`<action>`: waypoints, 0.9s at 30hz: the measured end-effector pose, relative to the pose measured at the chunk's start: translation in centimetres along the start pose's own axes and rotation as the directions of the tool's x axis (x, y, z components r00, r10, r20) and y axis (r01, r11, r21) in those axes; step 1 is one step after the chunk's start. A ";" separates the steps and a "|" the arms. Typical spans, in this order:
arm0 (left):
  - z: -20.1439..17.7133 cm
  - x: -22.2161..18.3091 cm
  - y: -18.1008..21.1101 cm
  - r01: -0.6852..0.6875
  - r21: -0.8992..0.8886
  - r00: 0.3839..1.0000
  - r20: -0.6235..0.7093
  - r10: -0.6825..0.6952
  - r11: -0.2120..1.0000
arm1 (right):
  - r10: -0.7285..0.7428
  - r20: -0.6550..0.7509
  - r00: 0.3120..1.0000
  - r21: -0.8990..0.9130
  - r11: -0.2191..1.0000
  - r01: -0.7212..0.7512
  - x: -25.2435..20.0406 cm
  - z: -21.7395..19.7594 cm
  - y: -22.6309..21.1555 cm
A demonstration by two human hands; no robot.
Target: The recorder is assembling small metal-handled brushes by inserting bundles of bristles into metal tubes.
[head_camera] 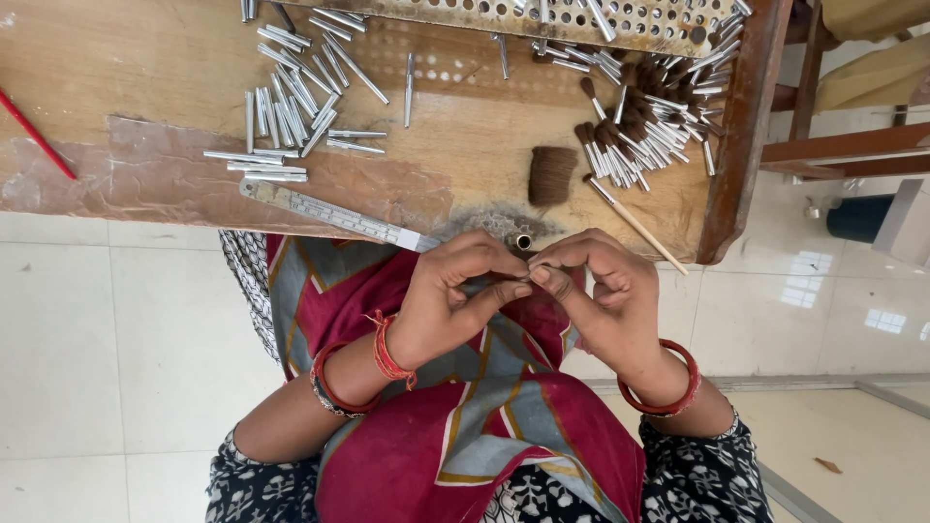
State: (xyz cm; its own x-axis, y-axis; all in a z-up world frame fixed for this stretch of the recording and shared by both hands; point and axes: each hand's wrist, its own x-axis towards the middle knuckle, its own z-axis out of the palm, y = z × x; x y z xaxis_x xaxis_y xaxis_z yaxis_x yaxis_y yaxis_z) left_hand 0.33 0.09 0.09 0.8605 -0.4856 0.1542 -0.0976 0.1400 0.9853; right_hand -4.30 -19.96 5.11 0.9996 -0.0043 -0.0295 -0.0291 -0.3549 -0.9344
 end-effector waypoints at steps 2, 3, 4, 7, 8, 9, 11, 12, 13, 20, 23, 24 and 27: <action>0.0 -0.2 -0.2 -0.033 0.013 0.999 -0.012 0.033 0.999 | -0.025 0.003 1.000 -0.054 0.998 0.025 0.1 0.3 -0.7; 0.0 -0.3 -0.2 -0.062 0.026 0.998 -0.022 0.062 0.998 | -0.046 0.006 0.999 -0.106 0.993 0.046 0.1 0.5 -1.0; 0.1 -0.6 -0.4 -0.064 0.027 0.998 -0.024 0.065 0.998 | -0.049 0.008 0.999 -0.106 0.993 0.050 0.0 0.6 -1.1; -0.1 -1.5 -0.9 0.035 -0.169 0.998 -0.041 -0.042 0.985 | -0.172 0.038 0.984 -0.219 0.960 0.177 -0.6 1.0 -0.9; -0.4 -1.7 -1.1 -0.072 0.011 0.997 -0.038 0.073 0.997 | -0.172 0.055 0.984 -0.227 0.957 0.180 -0.9 1.1 -0.7; -0.6 -2.1 -1.3 -0.173 0.192 0.984 -0.018 0.180 0.966 | -0.170 0.076 0.983 -0.231 0.955 0.183 -1.1 1.3 -0.4; -1.5 -2.2 -1.3 -0.351 0.348 0.935 0.073 0.348 0.869 | -0.057 0.083 0.995 -0.140 0.988 0.069 -1.7 1.7 0.0; -2.0 -2.3 -1.3 -0.519 0.467 0.851 0.201 0.485 0.716 | 0.057 0.091 0.994 -0.055 0.997 -0.052 -2.0 2.0 0.1; -2.8 -2.4 -1.0 -0.509 0.480 0.855 0.191 0.482 0.714 | 0.052 0.107 0.993 -0.051 0.998 -0.047 -1.9 2.3 0.2; -8.3 -3.0 0.4 -0.508 0.763 0.825 0.297 0.481 0.401 | -0.231 0.027 0.973 -0.381 0.897 0.224 -0.8 4.8 0.5; -9.6 -3.1 0.9 -0.414 0.845 0.867 0.253 0.429 0.338 | -0.308 0.058 0.950 -0.431 0.850 0.302 -0.7 5.6 1.4; -9.9 -3.2 0.8 -0.380 0.872 0.886 0.246 0.394 0.310 | -0.330 0.069 0.942 -0.456 0.829 0.324 -0.6 5.8 1.7; -10.2 -3.7 -0.1 -0.383 0.860 0.892 0.248 0.378 0.337 | -0.361 0.103 0.927 -0.521 0.774 0.360 -0.3 6.1 2.3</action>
State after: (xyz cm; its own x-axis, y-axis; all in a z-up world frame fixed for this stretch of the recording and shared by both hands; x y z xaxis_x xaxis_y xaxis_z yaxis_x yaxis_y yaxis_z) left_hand 2.30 10.65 -1.28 0.6062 -0.5943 0.5285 -0.7922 -0.5094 0.3359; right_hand -4.70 -15.04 0.85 0.9362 0.2206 0.2736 0.3404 -0.7632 -0.5492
